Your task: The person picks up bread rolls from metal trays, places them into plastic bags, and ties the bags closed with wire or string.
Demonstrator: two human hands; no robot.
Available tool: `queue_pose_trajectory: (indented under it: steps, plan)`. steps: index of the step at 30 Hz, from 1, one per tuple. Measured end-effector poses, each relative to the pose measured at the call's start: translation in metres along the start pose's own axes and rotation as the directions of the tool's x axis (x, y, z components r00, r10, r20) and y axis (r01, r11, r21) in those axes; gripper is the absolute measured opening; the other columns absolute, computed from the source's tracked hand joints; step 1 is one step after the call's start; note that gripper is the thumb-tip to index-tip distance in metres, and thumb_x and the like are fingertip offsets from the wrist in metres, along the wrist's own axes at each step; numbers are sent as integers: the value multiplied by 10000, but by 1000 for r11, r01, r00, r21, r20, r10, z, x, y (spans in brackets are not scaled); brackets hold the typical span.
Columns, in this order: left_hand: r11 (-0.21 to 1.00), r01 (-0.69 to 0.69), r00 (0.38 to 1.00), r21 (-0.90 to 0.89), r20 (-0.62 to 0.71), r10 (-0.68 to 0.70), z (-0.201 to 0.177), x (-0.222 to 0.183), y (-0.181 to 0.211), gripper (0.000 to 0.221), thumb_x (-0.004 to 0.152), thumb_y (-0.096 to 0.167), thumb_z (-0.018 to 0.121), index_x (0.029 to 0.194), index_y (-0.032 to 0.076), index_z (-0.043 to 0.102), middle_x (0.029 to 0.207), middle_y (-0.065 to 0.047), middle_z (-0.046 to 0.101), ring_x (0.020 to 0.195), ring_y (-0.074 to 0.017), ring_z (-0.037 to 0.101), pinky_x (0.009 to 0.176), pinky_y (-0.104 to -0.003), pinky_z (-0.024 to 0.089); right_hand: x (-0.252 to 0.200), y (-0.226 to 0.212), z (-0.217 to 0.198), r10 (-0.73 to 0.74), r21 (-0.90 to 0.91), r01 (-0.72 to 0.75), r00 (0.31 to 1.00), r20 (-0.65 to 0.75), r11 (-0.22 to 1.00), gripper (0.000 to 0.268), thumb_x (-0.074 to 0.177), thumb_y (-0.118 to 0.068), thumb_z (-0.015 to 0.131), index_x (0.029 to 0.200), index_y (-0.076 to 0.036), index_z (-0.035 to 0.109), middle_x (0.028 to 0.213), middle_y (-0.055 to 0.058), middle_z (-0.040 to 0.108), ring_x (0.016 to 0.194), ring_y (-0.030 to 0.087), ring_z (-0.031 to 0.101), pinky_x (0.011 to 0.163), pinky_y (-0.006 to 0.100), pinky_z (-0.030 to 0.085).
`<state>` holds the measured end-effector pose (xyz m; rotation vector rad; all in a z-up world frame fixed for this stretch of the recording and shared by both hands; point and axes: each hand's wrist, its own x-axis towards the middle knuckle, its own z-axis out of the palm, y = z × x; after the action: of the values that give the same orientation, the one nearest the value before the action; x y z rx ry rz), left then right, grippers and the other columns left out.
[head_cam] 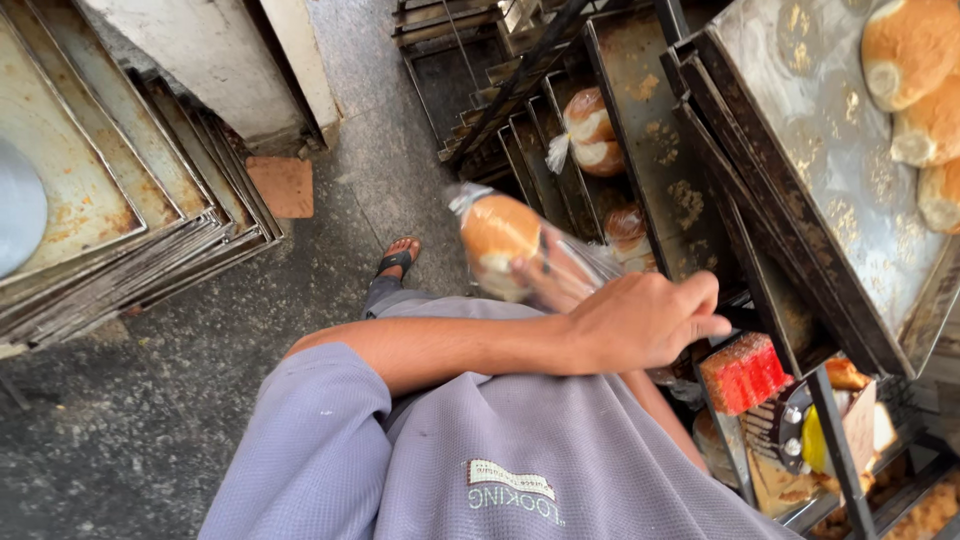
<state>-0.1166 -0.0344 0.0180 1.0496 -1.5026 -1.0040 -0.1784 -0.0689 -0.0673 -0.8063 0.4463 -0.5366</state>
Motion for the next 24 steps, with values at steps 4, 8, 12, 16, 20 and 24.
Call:
queue_pose_trajectory:
  steps: [4, 8, 12, 16, 20, 24]
  plan:
    - [1000, 22, 992, 13, -123, -20, -6, 5, 1, 360, 1018, 415, 585, 945, 64, 569, 597, -96, 635, 542, -259, 674, 506, -398, 530, 0, -7, -8, -52, 35, 51, 999, 11, 998, 633, 941, -694, 493, 1284, -163, 538, 1337, 119, 583, 1386, 363, 477, 1106, 655, 441]
    - [998, -48, 952, 36, -302, 57, -14, 3, -4, 351, 1040, 404, 616, 947, 66, 592, 654, -92, 650, 604, -271, 691, 562, -388, 525, -5, -6, -23, -201, 107, 210, 975, -91, 972, 644, 932, -719, 488, 1267, -172, 540, 1330, 119, 584, 1394, 375, 467, 1106, 682, 433]
    - [995, 103, 937, -11, -334, -101, -22, 5, -6, 379, 946, 434, 715, 987, 64, 642, 716, -92, 692, 648, -247, 724, 624, -371, 545, -5, 6, -18, -230, 254, 256, 965, -128, 933, 657, 943, -722, 512, 1259, -149, 573, 1266, 69, 597, 1321, 318, 492, 1103, 594, 440]
    - [972, 231, 939, 53, -275, -208, -38, 1, -8, 570, 679, 429, 892, 1026, 34, 671, 795, -116, 729, 715, -249, 724, 651, -368, 567, -4, -16, 1, -149, -34, 156, 975, 166, 987, 584, 948, -566, 595, 1308, -106, 592, 1297, 120, 617, 1283, 335, 541, 1065, 523, 455]
    - [786, 612, 775, 93, -267, -572, -68, -16, -24, 436, 745, 410, 850, 1037, 106, 742, 732, -79, 740, 645, -170, 700, 628, -322, 563, 2, -101, 16, 227, -893, 273, 902, 367, 359, 536, 953, -410, 678, 1357, -63, 612, 1329, 172, 637, 1244, 352, 590, 1027, 452, 470]
    - [748, 662, 704, 46, -382, -599, -91, -36, -39, 231, 896, 267, 751, 950, 43, 765, 520, -57, 563, 440, -125, 524, 446, -325, 430, -30, -208, 24, 160, -923, 332, 918, 364, 195, 579, 927, -431, 724, 1359, -58, 626, 1310, 149, 697, 1222, 319, 658, 1030, 404, 504]
